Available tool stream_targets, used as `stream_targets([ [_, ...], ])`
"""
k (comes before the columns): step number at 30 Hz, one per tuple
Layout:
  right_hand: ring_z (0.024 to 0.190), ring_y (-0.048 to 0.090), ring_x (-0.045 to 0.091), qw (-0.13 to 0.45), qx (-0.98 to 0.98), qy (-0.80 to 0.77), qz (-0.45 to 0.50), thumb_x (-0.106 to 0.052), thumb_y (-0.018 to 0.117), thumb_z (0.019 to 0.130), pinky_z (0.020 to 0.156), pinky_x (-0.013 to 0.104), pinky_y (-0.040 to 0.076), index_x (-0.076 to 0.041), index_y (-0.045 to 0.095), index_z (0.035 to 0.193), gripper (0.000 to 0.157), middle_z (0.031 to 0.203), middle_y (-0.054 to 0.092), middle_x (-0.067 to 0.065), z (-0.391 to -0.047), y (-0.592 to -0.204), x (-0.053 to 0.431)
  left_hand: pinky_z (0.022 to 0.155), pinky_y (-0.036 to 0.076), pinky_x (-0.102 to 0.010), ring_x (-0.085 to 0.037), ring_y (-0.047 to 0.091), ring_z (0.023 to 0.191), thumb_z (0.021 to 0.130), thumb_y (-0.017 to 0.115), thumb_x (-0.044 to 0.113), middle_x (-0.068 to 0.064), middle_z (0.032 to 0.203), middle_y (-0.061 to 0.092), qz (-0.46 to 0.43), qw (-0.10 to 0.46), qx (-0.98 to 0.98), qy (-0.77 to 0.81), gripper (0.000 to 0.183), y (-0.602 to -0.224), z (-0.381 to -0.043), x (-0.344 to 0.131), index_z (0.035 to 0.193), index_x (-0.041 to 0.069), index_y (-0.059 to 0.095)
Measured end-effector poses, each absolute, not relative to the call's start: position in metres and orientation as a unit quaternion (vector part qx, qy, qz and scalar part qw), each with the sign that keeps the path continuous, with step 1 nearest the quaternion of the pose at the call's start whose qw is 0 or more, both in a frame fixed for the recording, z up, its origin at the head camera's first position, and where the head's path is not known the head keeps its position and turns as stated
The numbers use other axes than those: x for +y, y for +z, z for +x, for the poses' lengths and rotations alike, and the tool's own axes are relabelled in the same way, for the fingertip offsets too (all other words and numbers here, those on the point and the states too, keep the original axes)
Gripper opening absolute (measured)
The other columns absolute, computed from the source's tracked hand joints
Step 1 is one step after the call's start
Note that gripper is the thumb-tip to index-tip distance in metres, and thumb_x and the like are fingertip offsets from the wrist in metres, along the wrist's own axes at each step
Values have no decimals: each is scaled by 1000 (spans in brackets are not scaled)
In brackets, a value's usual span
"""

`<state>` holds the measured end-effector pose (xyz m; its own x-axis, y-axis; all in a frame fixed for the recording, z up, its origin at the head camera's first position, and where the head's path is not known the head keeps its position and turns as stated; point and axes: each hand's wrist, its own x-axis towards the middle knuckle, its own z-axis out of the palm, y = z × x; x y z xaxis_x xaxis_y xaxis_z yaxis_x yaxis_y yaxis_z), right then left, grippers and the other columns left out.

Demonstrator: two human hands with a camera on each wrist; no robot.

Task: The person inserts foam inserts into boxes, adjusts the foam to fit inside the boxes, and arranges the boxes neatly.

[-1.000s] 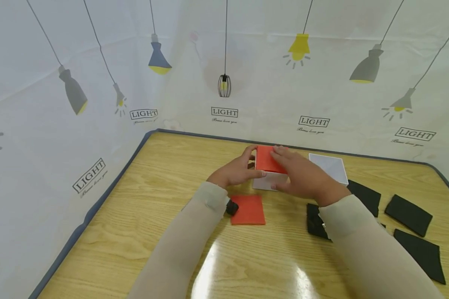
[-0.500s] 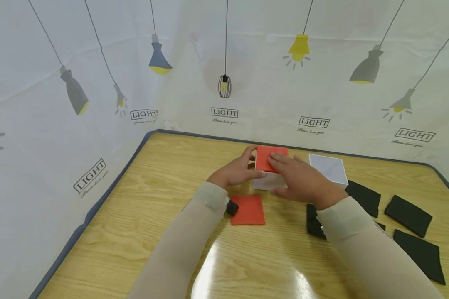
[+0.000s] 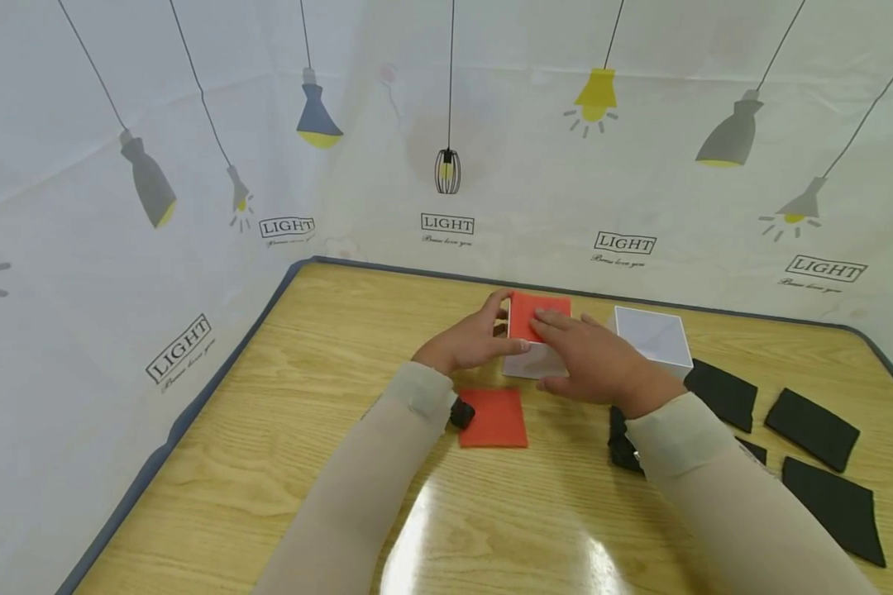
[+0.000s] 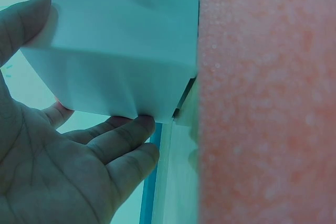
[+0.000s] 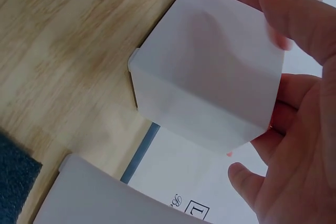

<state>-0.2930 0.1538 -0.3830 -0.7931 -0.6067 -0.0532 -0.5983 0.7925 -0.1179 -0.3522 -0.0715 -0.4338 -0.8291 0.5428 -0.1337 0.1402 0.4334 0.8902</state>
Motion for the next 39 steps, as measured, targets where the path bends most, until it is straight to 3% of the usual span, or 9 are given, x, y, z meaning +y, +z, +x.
stream_targets([
  [14, 154, 39, 36, 48, 949, -43, -308, -38, 83, 90, 125, 66, 24, -4, 43, 160, 87, 166, 42, 15, -298, -387, 150, 121, 40, -47, -31, 40, 153, 98, 74, 40, -10, 168, 34, 217, 203, 818, 492, 99, -432, -352, -72, 169, 25, 6],
  [24, 157, 33, 35, 24, 944, -52, -326, -38, 82, 90, 125, 70, 17, -2, 37, 162, 93, 170, 35, 16, -302, -388, 144, 120, 42, -48, -31, 41, 152, 97, 75, 43, -9, 166, 37, 215, 201, 819, 492, 99, -432, -350, -74, 169, 27, 8],
  [32, 159, 30, 34, 41, 946, -50, -319, -38, 81, 91, 125, 69, 16, -2, 36, 163, 92, 170, 34, 16, -305, -390, 140, 120, 42, -48, -31, 42, 152, 96, 76, 44, -9, 167, 36, 211, 203, 820, 492, 102, -433, -352, -72, 169, 31, 5],
  [39, 158, 31, 33, 49, 948, -48, -312, -38, 81, 91, 125, 70, 14, -3, 37, 163, 91, 170, 35, 14, -305, -391, 138, 119, 42, -49, -32, 43, 151, 96, 76, 43, -10, 166, 36, 213, 201, 820, 492, 102, -433, -351, -72, 169, 26, 6],
])
